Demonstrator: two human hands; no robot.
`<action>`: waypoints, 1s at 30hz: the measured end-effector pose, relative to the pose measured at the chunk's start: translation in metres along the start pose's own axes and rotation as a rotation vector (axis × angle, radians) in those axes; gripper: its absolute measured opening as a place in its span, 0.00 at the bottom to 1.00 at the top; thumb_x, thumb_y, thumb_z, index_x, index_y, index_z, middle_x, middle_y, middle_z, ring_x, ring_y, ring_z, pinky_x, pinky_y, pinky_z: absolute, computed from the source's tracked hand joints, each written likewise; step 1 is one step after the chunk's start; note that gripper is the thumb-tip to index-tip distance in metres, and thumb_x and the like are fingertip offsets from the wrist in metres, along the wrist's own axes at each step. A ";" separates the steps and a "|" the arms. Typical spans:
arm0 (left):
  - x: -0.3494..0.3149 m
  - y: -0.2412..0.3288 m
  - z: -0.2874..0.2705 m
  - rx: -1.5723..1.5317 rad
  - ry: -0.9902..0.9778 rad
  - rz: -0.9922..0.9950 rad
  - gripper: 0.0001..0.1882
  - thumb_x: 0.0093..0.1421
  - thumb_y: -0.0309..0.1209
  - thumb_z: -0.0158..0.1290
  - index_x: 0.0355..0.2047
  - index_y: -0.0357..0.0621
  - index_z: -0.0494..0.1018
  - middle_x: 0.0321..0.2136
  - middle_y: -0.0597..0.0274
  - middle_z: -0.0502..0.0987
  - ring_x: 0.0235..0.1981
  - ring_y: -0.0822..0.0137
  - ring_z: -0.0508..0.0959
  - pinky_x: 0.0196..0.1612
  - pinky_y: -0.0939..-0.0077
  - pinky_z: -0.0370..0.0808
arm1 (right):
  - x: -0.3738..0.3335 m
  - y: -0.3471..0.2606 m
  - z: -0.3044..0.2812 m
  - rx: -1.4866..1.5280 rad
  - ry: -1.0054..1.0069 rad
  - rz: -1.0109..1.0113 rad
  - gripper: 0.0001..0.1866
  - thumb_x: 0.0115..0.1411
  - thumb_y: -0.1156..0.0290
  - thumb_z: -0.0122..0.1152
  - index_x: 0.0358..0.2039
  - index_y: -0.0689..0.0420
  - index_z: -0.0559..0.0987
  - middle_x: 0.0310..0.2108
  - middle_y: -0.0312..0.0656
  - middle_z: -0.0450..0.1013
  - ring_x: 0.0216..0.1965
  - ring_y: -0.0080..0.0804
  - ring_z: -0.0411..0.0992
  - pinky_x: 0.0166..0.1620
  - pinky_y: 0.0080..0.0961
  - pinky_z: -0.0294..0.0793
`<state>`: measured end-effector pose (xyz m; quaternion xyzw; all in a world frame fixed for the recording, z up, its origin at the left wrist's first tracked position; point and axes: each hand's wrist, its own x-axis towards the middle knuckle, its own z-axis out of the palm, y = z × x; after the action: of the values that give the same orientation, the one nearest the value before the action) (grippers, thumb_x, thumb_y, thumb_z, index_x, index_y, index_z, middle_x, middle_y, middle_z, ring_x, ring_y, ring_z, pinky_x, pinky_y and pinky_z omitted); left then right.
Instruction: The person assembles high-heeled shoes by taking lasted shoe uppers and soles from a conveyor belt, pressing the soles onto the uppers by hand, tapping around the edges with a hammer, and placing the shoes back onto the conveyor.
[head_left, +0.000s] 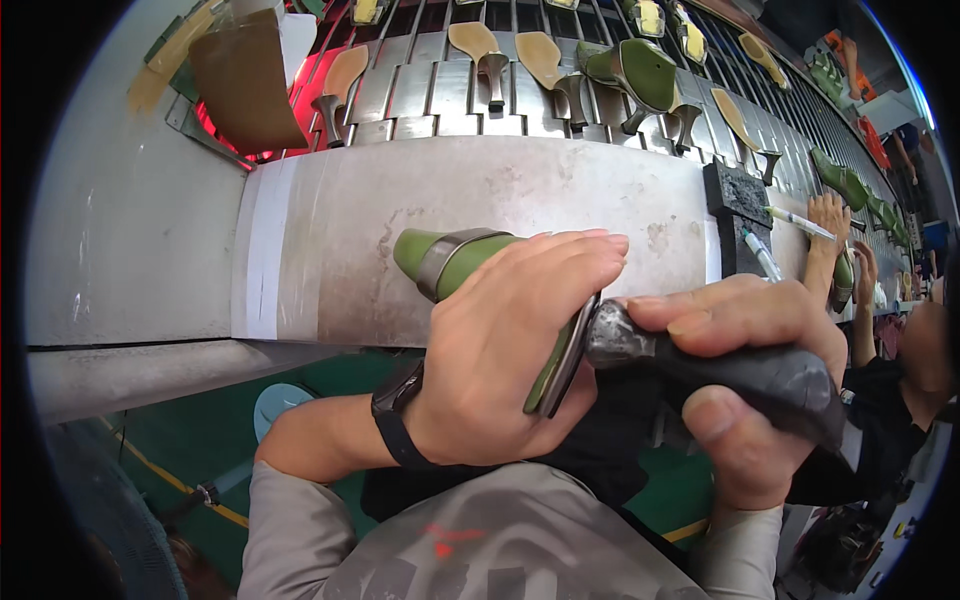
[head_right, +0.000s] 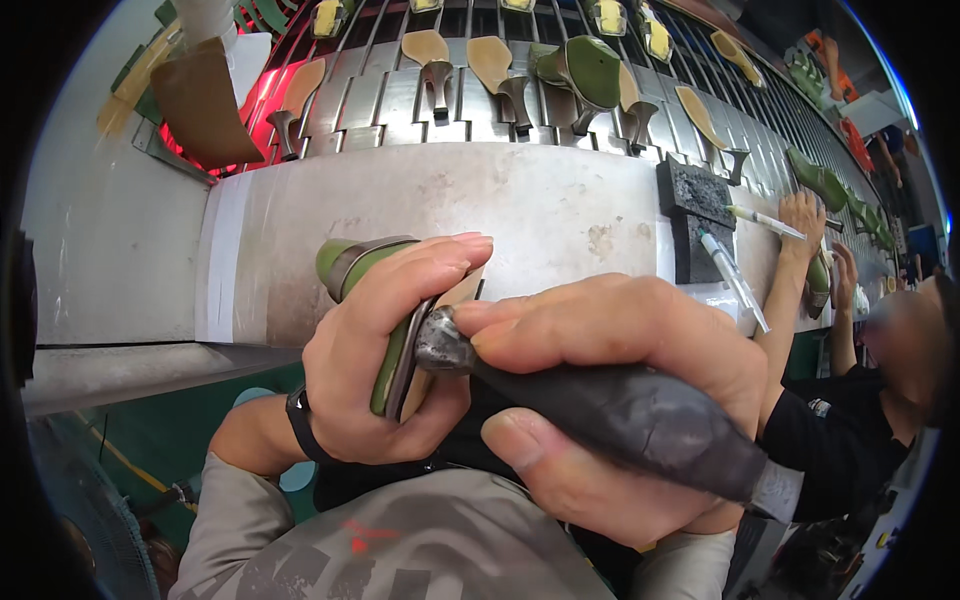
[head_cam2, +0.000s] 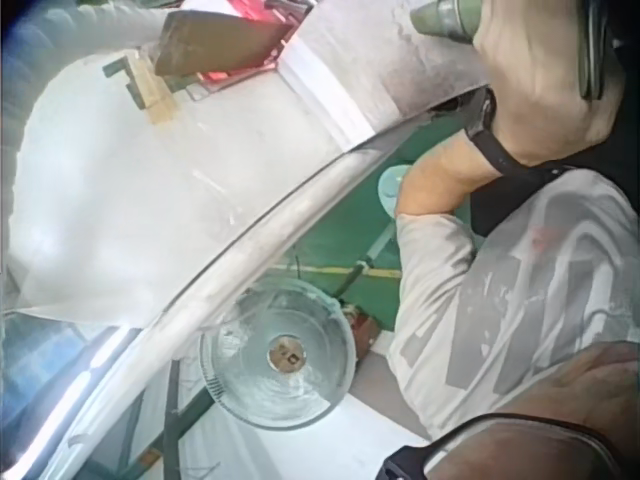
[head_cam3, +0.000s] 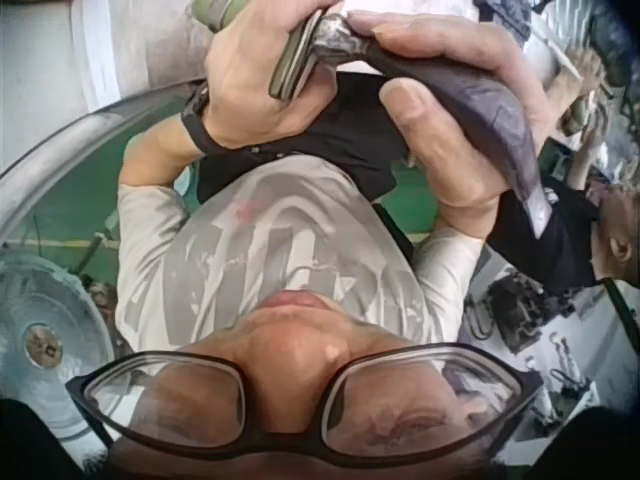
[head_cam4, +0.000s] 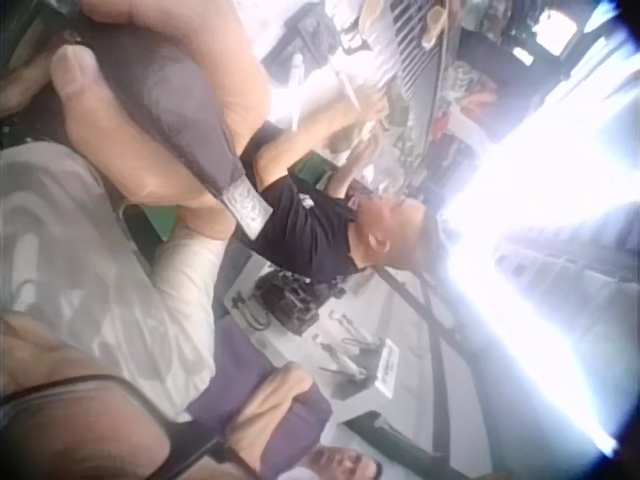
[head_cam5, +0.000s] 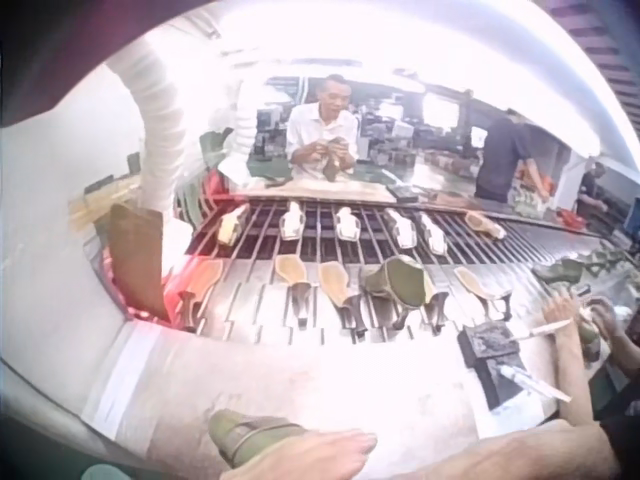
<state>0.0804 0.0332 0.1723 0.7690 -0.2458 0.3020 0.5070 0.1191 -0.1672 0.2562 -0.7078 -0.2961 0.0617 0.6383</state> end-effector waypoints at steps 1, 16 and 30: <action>-0.003 0.003 -0.003 0.029 -0.008 0.008 0.38 0.46 0.13 0.56 0.62 0.29 0.66 0.55 0.37 0.76 0.59 0.41 0.78 0.63 0.53 0.73 | 0.002 -0.002 0.000 0.053 -0.050 0.034 0.27 0.53 0.56 0.78 0.40 0.65 0.78 0.41 0.61 0.81 0.44 0.47 0.81 0.52 0.37 0.81; -0.110 -0.073 0.001 0.805 0.001 0.067 0.37 0.69 0.54 0.53 0.67 0.39 0.61 0.65 0.42 0.69 0.66 0.45 0.71 0.70 0.34 0.54 | -0.074 0.111 0.050 0.330 -0.025 0.359 0.14 0.62 0.83 0.65 0.49 0.68 0.80 0.51 0.53 0.81 0.53 0.31 0.79 0.58 0.27 0.76; -0.118 -0.077 0.008 0.855 0.067 0.028 0.33 0.70 0.55 0.52 0.64 0.44 0.63 0.61 0.46 0.74 0.62 0.46 0.75 0.69 0.31 0.58 | 0.031 0.089 0.024 0.082 -0.100 0.343 0.21 0.50 0.67 0.66 0.42 0.69 0.80 0.42 0.61 0.82 0.47 0.44 0.81 0.58 0.36 0.77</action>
<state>0.0531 0.0627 0.0370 0.8962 -0.0924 0.4085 0.1462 0.1639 -0.1321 0.1775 -0.7172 -0.1999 0.2167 0.6314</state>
